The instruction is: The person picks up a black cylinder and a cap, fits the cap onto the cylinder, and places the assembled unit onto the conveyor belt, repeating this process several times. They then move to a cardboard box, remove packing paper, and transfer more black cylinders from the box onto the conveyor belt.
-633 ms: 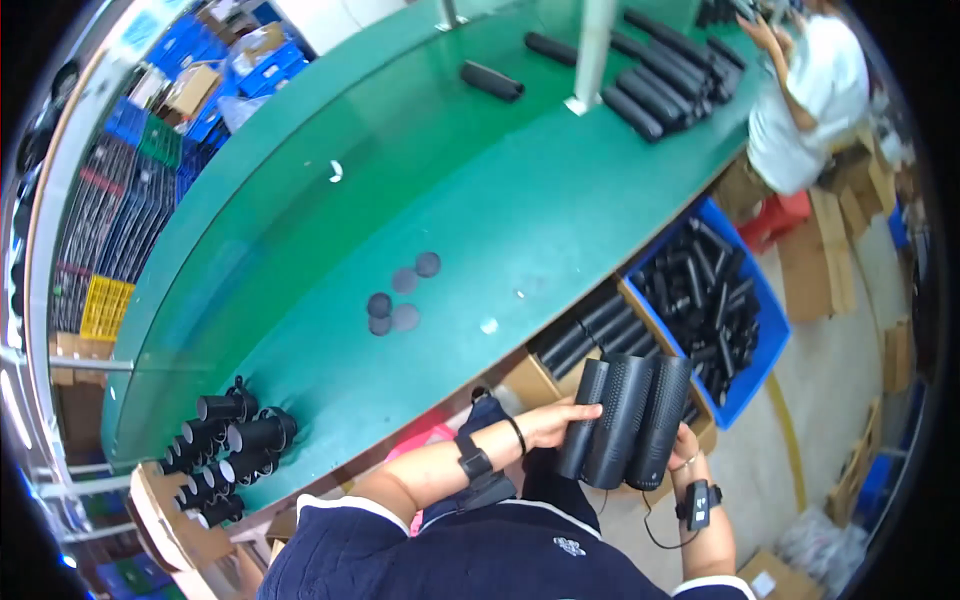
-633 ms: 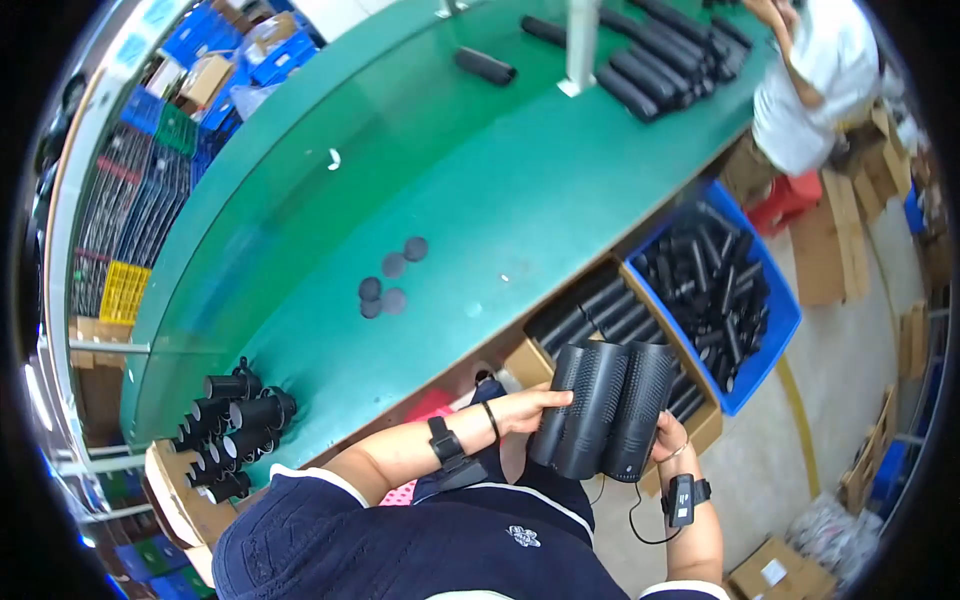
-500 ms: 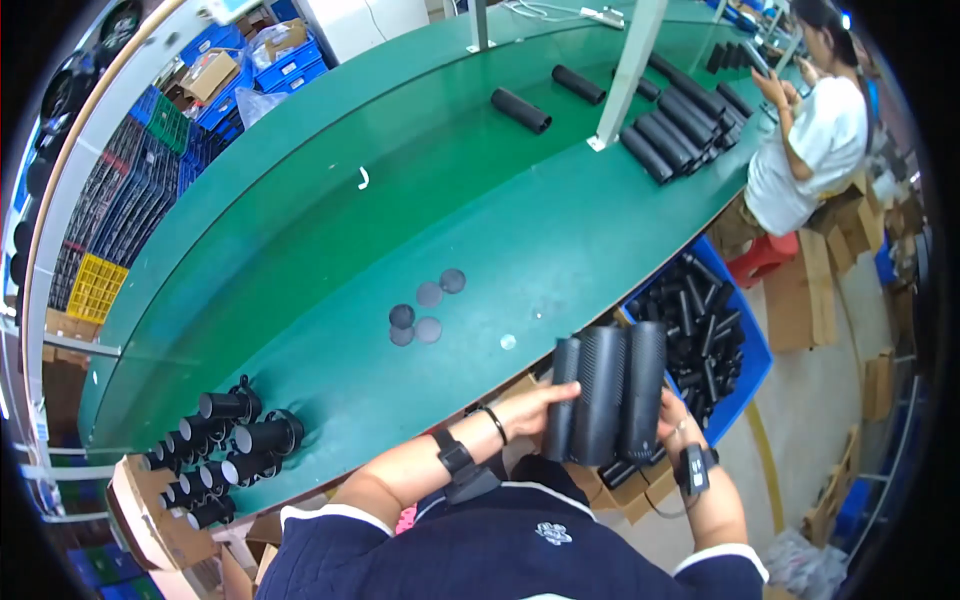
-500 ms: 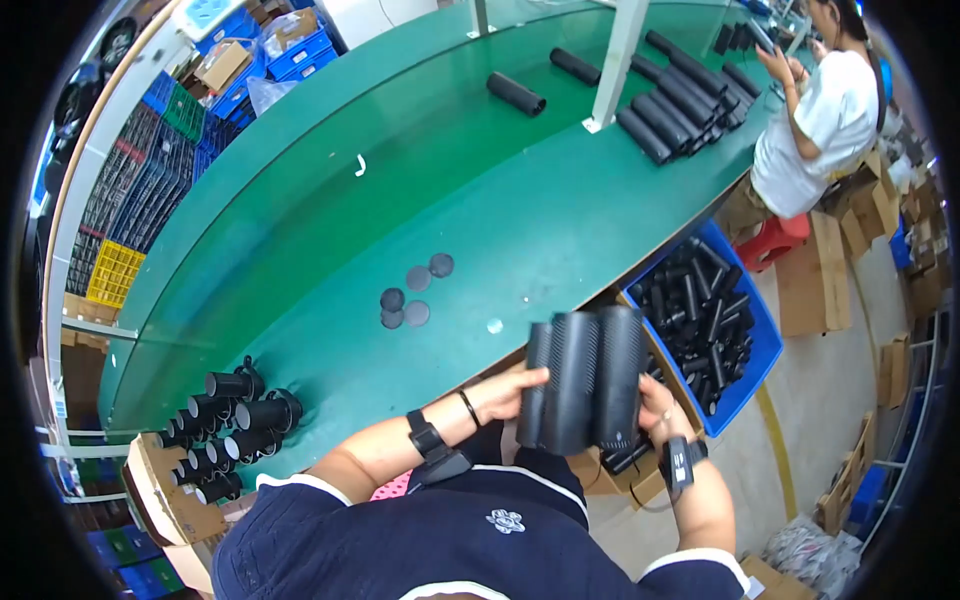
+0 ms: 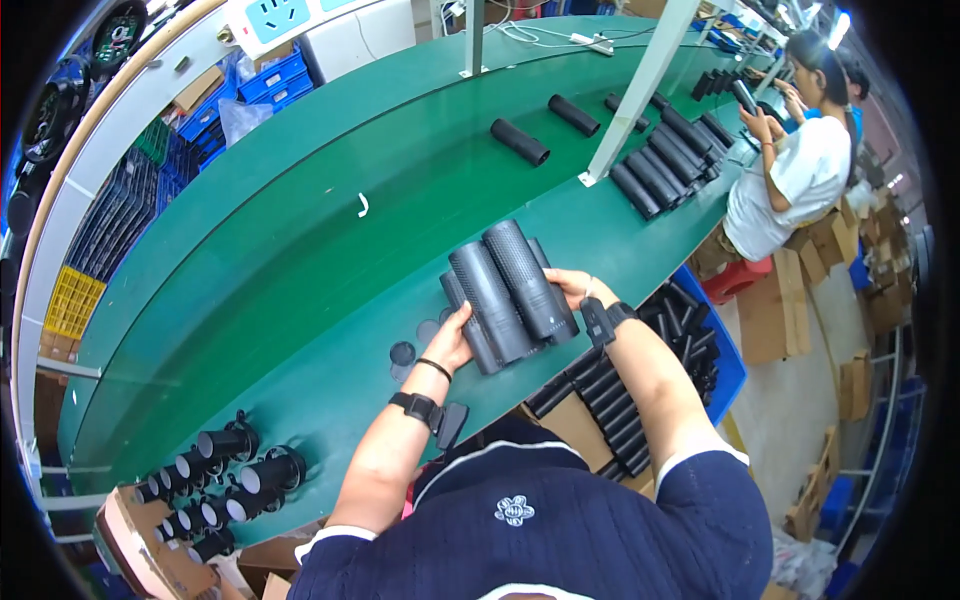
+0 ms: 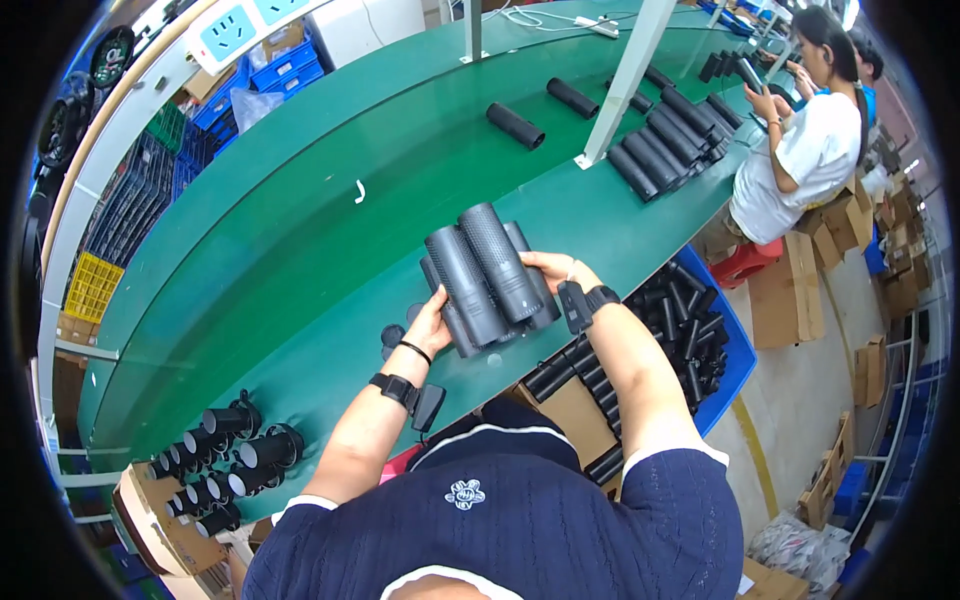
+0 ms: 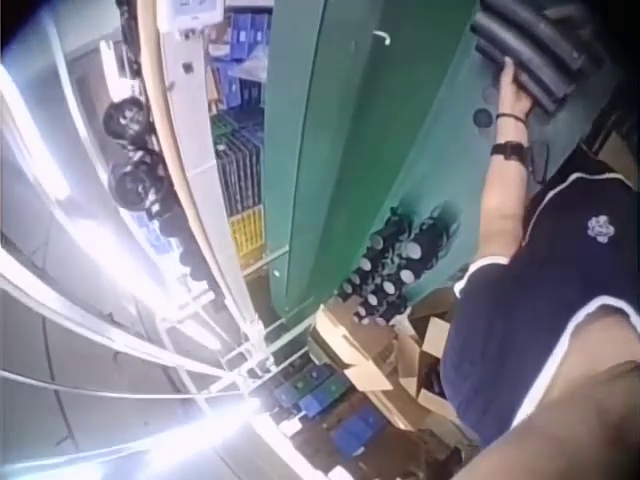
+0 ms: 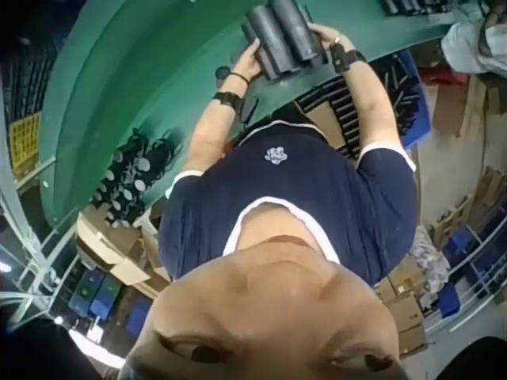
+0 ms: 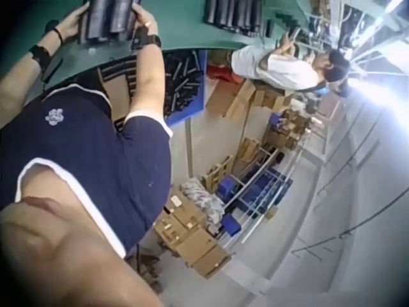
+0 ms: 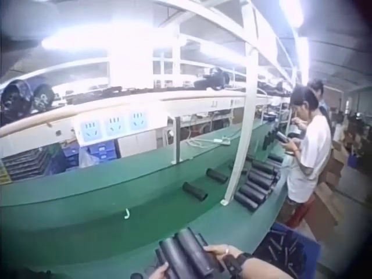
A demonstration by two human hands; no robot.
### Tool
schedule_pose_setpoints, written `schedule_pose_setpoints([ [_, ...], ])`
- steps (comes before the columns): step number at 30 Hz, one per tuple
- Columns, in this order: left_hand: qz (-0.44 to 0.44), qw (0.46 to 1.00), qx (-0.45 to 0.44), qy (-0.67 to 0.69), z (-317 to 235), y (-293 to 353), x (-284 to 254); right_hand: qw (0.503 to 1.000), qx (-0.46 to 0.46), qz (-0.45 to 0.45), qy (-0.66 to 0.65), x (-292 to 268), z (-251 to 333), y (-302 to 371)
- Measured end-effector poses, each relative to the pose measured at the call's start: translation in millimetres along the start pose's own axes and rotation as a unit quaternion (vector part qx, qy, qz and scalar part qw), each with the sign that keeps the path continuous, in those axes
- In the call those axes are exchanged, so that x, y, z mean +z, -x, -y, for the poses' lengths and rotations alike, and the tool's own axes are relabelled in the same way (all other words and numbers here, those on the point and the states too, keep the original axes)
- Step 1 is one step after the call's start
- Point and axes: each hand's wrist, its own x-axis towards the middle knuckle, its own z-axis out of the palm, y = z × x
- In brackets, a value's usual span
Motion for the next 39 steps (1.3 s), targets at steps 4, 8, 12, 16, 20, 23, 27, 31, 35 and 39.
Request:
schedule_pose_setpoints([
  [4, -0.009, 0.999, 0.013, 0.039, -5.0, -17.3, -13.3, 0.991, 0.023, -0.067, 0.116, -4.8, 27.5, -21.5],
  [8, -0.047, 0.999, -0.010, 0.013, -10.2, -16.4, -3.6, 0.979, 0.035, -0.110, 0.170, -14.0, 47.9, -17.7],
  [12, -0.090, 0.996, -0.022, -0.018, -7.3, -11.4, -14.8, 0.973, 0.036, -0.107, 0.201, -11.8, 56.3, -15.0],
  [16, -0.081, 0.996, -0.022, 0.000, -9.7, -4.3, -26.5, 0.971, 0.036, -0.129, 0.198, 0.0, 57.3, -14.9],
  [20, -0.111, 0.993, 0.015, -0.042, -12.1, -1.6, -12.6, 0.953, -0.031, -0.202, 0.226, -74.3, 52.3, -4.7],
  [23, -0.166, 0.984, 0.036, -0.050, -12.4, 9.7, -18.9, 0.905, -0.048, -0.292, 0.306, -46.0, 53.4, -19.1],
  [27, -0.190, 0.974, 0.066, -0.109, -12.6, 4.8, -20.1, 0.795, -0.044, -0.340, 0.501, -68.5, 72.3, -13.4],
  [31, -0.237, 0.957, 0.063, -0.157, -15.4, 6.4, -27.5, 0.694, -0.070, -0.377, 0.610, -53.5, 76.2, -26.7],
  [35, -0.241, 0.945, 0.109, -0.191, -11.7, 19.8, -24.6, 0.605, -0.059, -0.286, 0.741, -53.2, 80.2, -29.0],
  [39, -0.147, 0.953, 0.137, -0.228, -12.2, 44.5, -16.4, 0.625, -0.142, -0.314, 0.701, -103.2, 78.9, -25.3],
])
